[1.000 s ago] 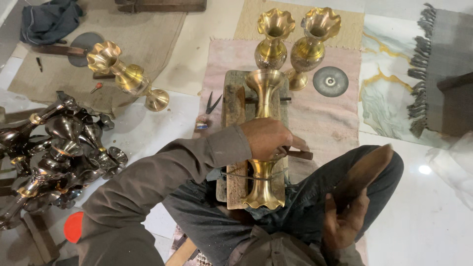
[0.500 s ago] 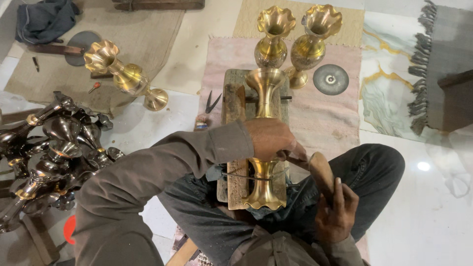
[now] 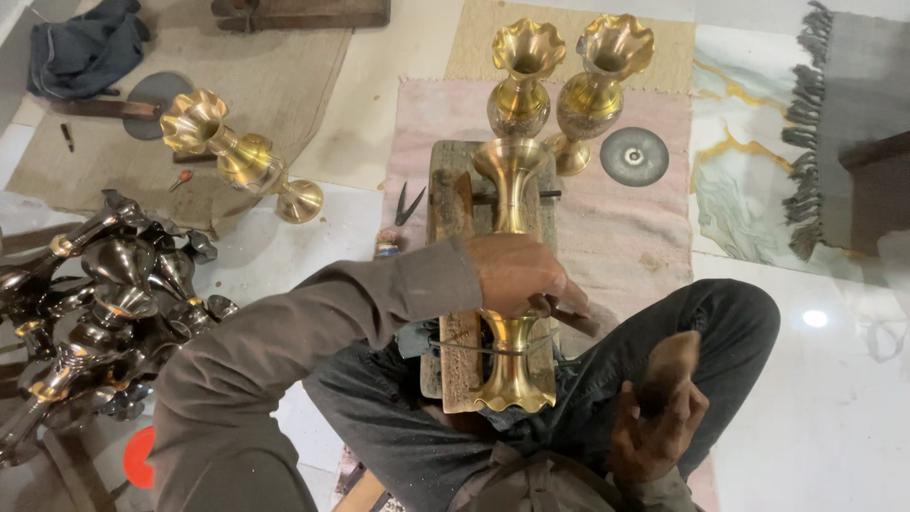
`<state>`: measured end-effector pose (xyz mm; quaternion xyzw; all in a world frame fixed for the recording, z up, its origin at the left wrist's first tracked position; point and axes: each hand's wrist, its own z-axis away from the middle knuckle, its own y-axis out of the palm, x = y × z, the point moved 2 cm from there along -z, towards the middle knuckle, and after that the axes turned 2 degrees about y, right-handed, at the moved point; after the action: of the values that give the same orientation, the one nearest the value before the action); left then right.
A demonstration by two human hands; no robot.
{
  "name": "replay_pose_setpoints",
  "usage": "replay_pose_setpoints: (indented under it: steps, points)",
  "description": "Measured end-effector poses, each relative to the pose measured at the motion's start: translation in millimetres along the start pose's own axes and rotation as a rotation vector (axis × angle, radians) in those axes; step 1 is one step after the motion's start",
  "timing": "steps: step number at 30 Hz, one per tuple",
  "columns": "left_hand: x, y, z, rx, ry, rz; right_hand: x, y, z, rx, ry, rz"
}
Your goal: The person sits on the floor with a brass vase clamped to a wooden block on their lap and decorates its surface by hammering a small punch along a pattern, striking with a wooden mallet. They reposition the punch repeatedly and rotate the vase to continue the design around it.
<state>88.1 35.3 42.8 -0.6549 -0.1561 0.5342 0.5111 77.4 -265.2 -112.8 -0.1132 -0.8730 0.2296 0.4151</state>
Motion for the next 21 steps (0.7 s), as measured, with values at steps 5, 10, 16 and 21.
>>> replay_pose_setpoints:
  steps: [5, 10, 16, 21]
  points:
    - [1, 1, 5, -0.085, 0.083, -0.032, -10, 0, 0, -0.046, 0.075, -0.149]
    - [3, 6, 2, -0.071, 0.077, -0.017, -8, 5, 1, 0.061, -0.139, 0.161]
    - [3, 4, 1, -0.045, 0.062, -0.037, -2, 15, -10, 0.035, -0.170, 0.072]
    - [7, 9, 7, -0.195, 0.048, 0.051, 7, 5, -25, 0.250, 0.144, 0.093]
